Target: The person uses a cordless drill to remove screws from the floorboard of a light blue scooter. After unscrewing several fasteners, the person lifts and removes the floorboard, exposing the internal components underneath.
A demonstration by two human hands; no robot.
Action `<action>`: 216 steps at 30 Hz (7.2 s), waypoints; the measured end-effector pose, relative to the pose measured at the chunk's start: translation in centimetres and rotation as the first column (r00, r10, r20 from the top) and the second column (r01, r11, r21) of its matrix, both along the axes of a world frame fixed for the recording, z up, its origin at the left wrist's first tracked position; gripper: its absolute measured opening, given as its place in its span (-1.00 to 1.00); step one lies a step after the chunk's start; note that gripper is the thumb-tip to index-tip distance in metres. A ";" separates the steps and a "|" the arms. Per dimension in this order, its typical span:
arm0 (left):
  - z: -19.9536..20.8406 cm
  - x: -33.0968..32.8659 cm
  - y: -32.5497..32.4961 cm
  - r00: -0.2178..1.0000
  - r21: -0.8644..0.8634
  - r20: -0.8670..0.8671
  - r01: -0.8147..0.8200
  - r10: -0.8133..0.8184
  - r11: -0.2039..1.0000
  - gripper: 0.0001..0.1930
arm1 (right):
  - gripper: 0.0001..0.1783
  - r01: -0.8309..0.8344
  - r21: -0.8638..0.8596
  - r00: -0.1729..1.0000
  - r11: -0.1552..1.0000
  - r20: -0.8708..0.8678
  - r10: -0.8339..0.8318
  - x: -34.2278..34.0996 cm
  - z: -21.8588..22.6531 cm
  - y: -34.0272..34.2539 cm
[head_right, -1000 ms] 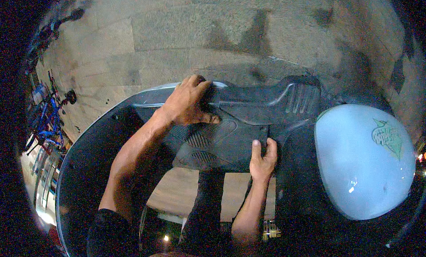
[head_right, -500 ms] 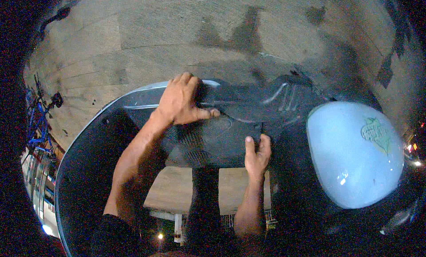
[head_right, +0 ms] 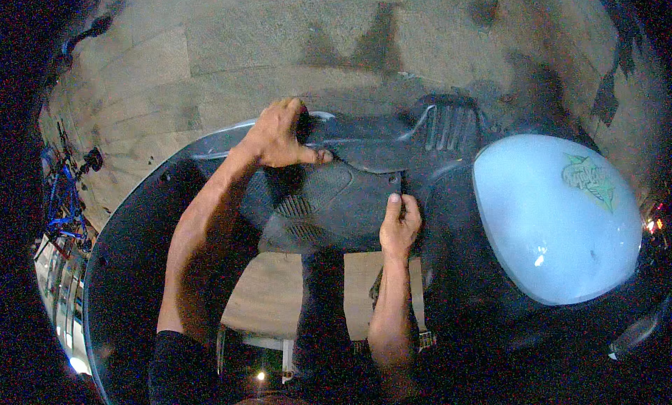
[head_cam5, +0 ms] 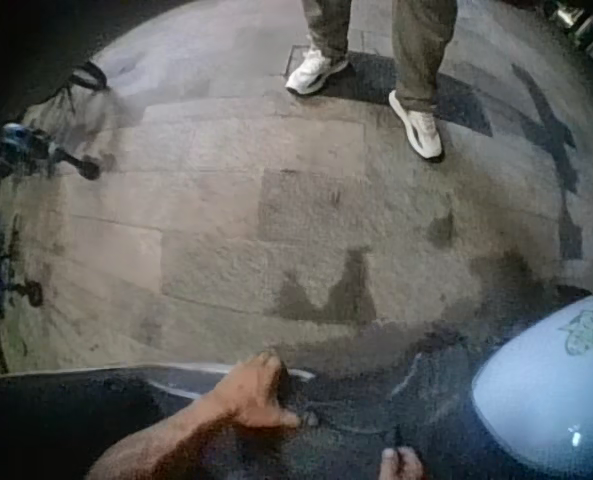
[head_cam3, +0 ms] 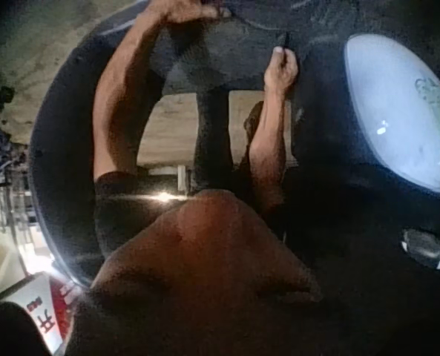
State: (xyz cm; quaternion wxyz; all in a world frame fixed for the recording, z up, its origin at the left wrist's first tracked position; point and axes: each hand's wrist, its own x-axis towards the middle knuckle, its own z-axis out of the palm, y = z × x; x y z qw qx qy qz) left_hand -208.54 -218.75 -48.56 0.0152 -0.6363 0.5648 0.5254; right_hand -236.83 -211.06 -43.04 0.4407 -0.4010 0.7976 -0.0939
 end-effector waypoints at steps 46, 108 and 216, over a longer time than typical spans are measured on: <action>4.2 -9.0 4.8 0.886 -0.233 0.285 -0.307 0.366 0.923 -0.17 | -0.69 -0.146 -0.139 0.989 0.980 -0.024 0.144 -1.6 0.2 1.8; -6.5 -19.7 46.7 -0.017 0.393 -0.853 -0.678 0.522 0.621 -0.53 | -0.39 -0.991 -0.048 -0.045 -0.127 -0.765 0.642 -14.3 -32.6 42.0; -16.9 -9.7 46.3 0.390 0.112 -0.847 -0.534 0.361 0.838 -0.76 | -0.90 0.522 -0.250 0.181 0.815 0.967 0.180 7.1 -30.7 51.9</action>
